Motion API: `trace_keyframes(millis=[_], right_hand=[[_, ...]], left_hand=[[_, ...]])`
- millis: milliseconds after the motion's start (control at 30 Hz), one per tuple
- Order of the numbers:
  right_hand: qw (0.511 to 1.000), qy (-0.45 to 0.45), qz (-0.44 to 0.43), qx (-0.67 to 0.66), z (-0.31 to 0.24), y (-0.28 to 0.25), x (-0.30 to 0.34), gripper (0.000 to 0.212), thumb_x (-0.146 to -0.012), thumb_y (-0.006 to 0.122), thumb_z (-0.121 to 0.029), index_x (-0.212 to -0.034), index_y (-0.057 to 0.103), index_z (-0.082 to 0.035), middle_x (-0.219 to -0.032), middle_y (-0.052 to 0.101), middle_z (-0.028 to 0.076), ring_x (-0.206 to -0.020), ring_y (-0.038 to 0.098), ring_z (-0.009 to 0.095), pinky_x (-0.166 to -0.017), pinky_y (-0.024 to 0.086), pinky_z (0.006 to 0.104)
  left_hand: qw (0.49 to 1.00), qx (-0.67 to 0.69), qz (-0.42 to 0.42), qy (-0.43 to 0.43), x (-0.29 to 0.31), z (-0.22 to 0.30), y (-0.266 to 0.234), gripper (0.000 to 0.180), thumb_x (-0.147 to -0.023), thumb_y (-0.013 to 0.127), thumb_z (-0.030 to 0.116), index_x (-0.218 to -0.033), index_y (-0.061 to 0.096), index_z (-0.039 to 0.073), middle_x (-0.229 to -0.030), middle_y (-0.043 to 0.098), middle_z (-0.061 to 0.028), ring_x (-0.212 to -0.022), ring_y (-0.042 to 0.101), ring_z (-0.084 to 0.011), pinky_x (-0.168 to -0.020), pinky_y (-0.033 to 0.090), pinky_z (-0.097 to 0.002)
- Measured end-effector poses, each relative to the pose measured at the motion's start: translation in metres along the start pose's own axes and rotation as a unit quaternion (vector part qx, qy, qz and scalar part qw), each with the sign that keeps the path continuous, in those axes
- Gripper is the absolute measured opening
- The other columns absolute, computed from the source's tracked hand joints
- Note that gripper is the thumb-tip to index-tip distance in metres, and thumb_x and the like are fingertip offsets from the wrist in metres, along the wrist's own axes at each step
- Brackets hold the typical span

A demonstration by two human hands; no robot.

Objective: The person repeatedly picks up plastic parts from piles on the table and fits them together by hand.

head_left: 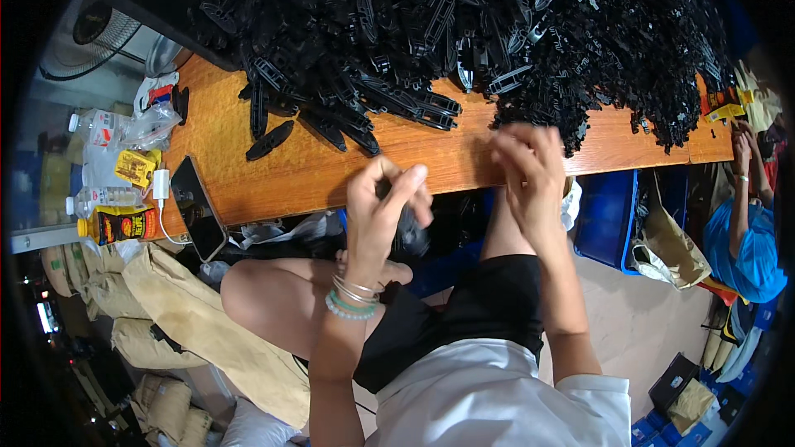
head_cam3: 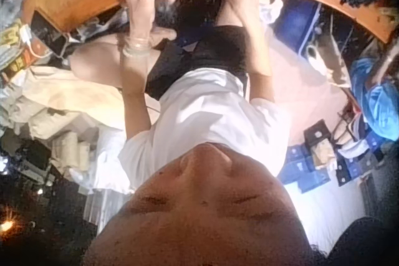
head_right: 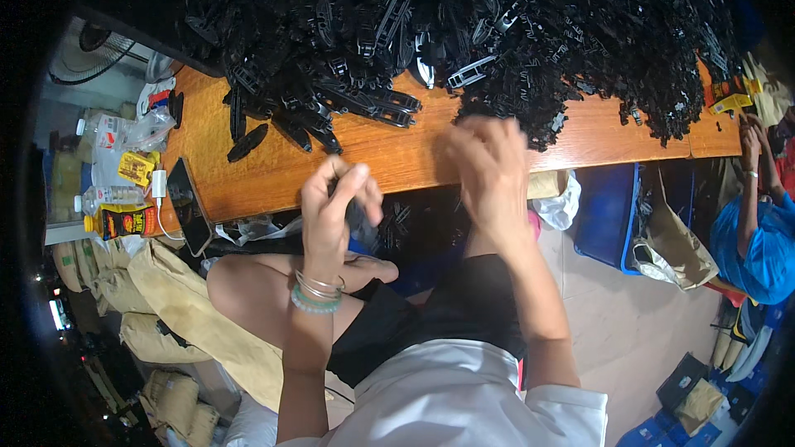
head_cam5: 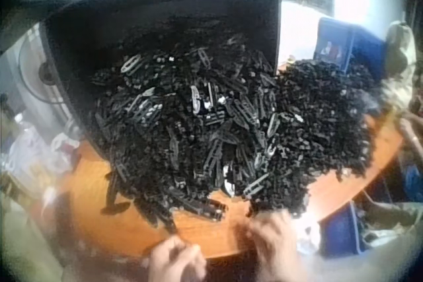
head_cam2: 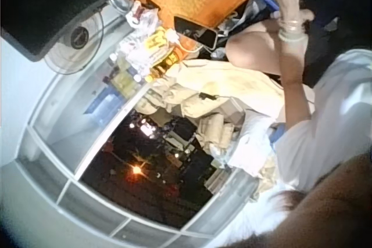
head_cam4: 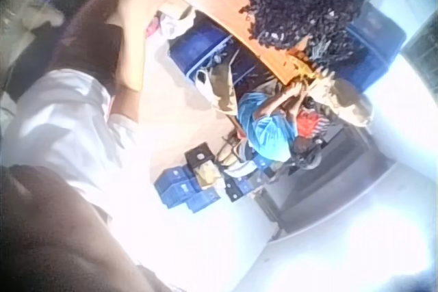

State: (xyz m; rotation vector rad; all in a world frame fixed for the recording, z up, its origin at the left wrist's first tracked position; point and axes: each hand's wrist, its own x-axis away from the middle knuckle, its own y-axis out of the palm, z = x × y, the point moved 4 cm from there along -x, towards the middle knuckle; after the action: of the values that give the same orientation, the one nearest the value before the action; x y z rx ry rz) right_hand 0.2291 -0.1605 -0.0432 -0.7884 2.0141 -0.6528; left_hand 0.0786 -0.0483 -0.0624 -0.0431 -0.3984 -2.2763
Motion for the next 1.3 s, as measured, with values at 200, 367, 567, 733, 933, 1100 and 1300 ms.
trace_keyframes(millis=[200, 367, 567, 733, 933, 1100, 1300], right_hand=[[0.981, -0.070, -0.024, 0.177, 0.009, 0.011, -0.026, 0.016, -0.071, 0.064, -0.008, -0.087, 0.066, -0.007, -0.103, 0.056, 0.005, -0.094, 0.049, 0.024, -0.076, 0.036, 0.0349], [0.980, -0.152, -0.057, 0.111, -0.004, 0.021, -0.021, 0.024, -0.068, 0.064, -0.007, -0.091, 0.063, -0.004, -0.097, 0.056, 0.006, -0.085, 0.050, 0.022, -0.070, 0.036, 0.0333], [0.981, -0.184, -0.048, 0.037, 0.001, 0.025, -0.022, 0.028, -0.065, 0.063, -0.002, -0.093, 0.060, 0.000, -0.089, 0.052, 0.008, -0.079, 0.051, 0.023, -0.065, 0.041, 0.0330], [0.970, 0.010, 0.031, -0.242, 0.002, 0.021, -0.007, 0.023, -0.076, 0.057, 0.010, -0.098, 0.060, 0.003, -0.092, 0.055, 0.008, -0.078, 0.059, 0.020, -0.067, 0.050, 0.0295], [0.757, 0.245, 0.012, -0.605, 0.002, 0.026, 0.017, 0.018, -0.083, 0.058, 0.006, -0.101, 0.060, 0.006, -0.092, 0.060, 0.010, -0.080, 0.062, 0.016, -0.074, 0.051, 0.0241], [0.848, 0.170, 0.017, -0.501, -0.017, 0.019, 0.023, 0.015, -0.082, 0.060, 0.005, -0.096, 0.065, 0.005, -0.091, 0.064, 0.009, -0.077, 0.062, 0.014, -0.072, 0.049, 0.0217], [0.822, 0.284, 0.062, -0.489, -0.028, 0.017, 0.029, 0.017, -0.081, 0.062, 0.004, -0.098, 0.065, 0.004, -0.090, 0.065, 0.009, -0.080, 0.062, 0.012, -0.073, 0.049, 0.0220]], left_hand=[[0.812, -0.533, 0.000, 0.237, -0.045, 0.021, 0.025, 0.026, -0.081, 0.055, 0.000, -0.107, 0.056, 0.002, -0.074, 0.055, -0.0099, -0.055, 0.059, -0.0209, -0.051, 0.047, -0.0327], [0.662, -0.683, -0.041, 0.307, -0.029, 0.018, 0.038, 0.023, -0.074, 0.054, 0.000, -0.098, 0.055, -0.003, -0.085, 0.049, -0.0139, -0.071, 0.060, -0.0280, -0.055, 0.051, -0.0354], [0.723, -0.622, -0.054, 0.296, -0.012, 0.018, 0.028, 0.021, -0.076, 0.057, 0.001, -0.097, 0.053, 0.001, -0.092, 0.049, -0.0160, -0.078, 0.058, -0.0344, -0.062, 0.047, -0.0433], [0.797, -0.511, 0.037, 0.321, 0.001, 0.020, 0.009, 0.025, -0.070, 0.057, -0.010, -0.093, 0.052, -0.001, -0.093, 0.051, -0.0150, -0.076, 0.058, -0.0248, -0.066, 0.049, -0.0319], [0.939, -0.256, 0.034, 0.229, 0.014, 0.012, -0.001, 0.021, -0.078, 0.059, -0.008, -0.096, 0.052, 0.000, -0.083, 0.056, -0.0076, -0.060, 0.053, -0.0066, -0.047, 0.039, -0.0192], [0.996, -0.046, 0.000, 0.077, 0.020, 0.003, 0.007, 0.024, -0.077, 0.065, -0.006, -0.097, 0.053, -0.003, -0.076, 0.059, -0.0050, -0.060, 0.058, -0.0080, -0.055, 0.043, -0.0190], [0.988, -0.121, -0.059, 0.075, 0.025, 0.003, 0.008, 0.029, -0.078, 0.064, -0.004, -0.105, 0.053, -0.005, -0.080, 0.062, -0.0099, -0.055, 0.058, -0.0082, -0.049, 0.041, -0.0171]])
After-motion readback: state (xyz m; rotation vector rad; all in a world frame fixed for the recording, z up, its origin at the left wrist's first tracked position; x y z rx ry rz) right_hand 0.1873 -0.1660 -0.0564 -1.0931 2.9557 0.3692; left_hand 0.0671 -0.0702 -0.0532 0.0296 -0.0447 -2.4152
